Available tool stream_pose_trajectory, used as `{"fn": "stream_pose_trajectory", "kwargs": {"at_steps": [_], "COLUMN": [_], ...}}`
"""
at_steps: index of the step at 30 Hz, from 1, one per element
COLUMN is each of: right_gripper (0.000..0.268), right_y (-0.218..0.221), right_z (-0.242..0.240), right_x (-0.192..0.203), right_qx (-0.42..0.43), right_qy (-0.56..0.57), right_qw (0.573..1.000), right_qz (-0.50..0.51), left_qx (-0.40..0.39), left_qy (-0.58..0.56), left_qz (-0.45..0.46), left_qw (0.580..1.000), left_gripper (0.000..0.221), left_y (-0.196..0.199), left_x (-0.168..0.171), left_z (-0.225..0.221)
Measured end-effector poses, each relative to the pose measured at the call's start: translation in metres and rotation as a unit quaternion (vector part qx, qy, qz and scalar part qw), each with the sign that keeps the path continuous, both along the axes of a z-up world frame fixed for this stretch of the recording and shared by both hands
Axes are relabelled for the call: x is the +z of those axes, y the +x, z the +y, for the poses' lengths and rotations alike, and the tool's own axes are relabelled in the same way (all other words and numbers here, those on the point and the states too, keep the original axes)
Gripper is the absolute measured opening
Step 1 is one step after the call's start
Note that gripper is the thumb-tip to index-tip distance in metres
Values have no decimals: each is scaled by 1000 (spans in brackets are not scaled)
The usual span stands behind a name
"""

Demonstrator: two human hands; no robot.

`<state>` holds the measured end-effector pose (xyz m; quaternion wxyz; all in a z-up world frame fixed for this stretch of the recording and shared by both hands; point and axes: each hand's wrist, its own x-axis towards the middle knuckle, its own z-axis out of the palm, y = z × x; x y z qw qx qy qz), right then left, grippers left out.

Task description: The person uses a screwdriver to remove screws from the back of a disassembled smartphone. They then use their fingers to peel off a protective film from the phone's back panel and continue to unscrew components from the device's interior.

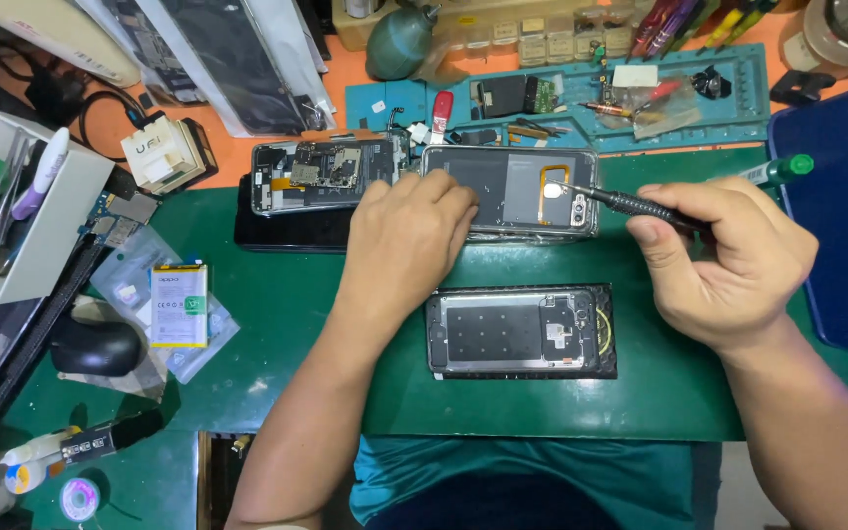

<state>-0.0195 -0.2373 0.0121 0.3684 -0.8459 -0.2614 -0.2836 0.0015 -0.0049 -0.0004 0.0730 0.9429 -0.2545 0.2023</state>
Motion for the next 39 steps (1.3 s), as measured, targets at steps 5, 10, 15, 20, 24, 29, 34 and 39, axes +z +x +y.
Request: {"fn": "stream_pose_trajectory", "kwargs": {"at_steps": [5,10,15,20,24,29,34,39], "right_gripper": [17,16,14,15,12,10,10,9], "right_y": [0,-3,-7,-9,-10,-9,-8,-9], "right_z": [-2,0,7,17,20,21,20,20], "right_x": [-1,3,10,11,11,12,12,14], "right_qx": [-3,-4,7,29,60,65,69,71], "right_qy": [5,6,-8,1,5,-9,-14,-17], "right_qw": [1000,1000,1000,999,998,998,997,997], "right_qz": [-3,-4,22,14,-7,-11,-13,0], "left_qx": [20,11,-98,-127,-98,-131,-161,-163], "left_qy": [32,-43,-554,-735,-764,-764,-740,-717], "left_qz": [-22,32,249,319,362,375,373,372], "left_qw": [999,999,789,585,525,509,537,566], "left_gripper": [14,6,4,22,22,21,19,17], "left_y": [2,-2,-14,-10,-11,-13,-15,-16], "left_x": [-4,9,20,0,-4,-5,-3,-1], "left_z": [-6,-5,-10,-16,-18,-19,-19,-18]}}
